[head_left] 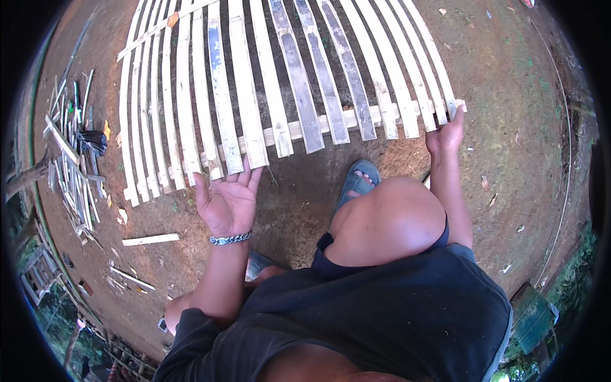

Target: The person assembles a rectangular bamboo frame by hand. They use a hammer to drive nails into the intersections of vertical and horizontal bamboo slats, securing the structure together on the ground.

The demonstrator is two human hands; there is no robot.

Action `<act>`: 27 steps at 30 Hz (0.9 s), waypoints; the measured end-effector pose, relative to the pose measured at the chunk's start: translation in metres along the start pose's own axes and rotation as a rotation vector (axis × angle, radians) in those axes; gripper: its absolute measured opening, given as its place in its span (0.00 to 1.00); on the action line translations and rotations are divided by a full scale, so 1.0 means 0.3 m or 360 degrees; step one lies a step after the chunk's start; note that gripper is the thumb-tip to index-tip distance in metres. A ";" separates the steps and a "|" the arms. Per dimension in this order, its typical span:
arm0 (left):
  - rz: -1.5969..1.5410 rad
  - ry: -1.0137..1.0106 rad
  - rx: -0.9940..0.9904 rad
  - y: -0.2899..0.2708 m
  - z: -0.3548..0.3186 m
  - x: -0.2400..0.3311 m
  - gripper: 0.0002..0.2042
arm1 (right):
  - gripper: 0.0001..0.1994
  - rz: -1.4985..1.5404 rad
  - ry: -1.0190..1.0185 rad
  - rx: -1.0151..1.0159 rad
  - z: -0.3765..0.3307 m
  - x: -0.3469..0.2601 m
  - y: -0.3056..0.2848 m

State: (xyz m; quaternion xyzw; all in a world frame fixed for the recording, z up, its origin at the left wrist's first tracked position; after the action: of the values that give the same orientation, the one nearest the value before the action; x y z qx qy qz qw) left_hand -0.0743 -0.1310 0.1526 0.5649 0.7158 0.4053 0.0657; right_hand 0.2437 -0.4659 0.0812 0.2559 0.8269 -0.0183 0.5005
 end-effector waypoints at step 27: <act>0.0228 0.0514 -0.1427 0.846 -0.354 0.556 0.57 | 0.29 -0.3471 -0.1396 -0.1165 0.165 0.325 -0.009</act>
State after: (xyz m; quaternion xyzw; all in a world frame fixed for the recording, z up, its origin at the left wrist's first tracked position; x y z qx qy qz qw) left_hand -0.0002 -0.0324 0.4498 0.4586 0.4309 0.7599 0.1629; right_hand 0.2472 -0.4430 -0.0257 -0.7517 0.3262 -0.2783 0.5010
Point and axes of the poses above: each hand's wrist, its own z-axis towards the middle knuckle, its own y-axis out of the palm, x = y × z, the point moved 2 cm from there along z, towards the middle knuckle, and after that the axes turned 10 degrees about x, right-handed, at the moved point
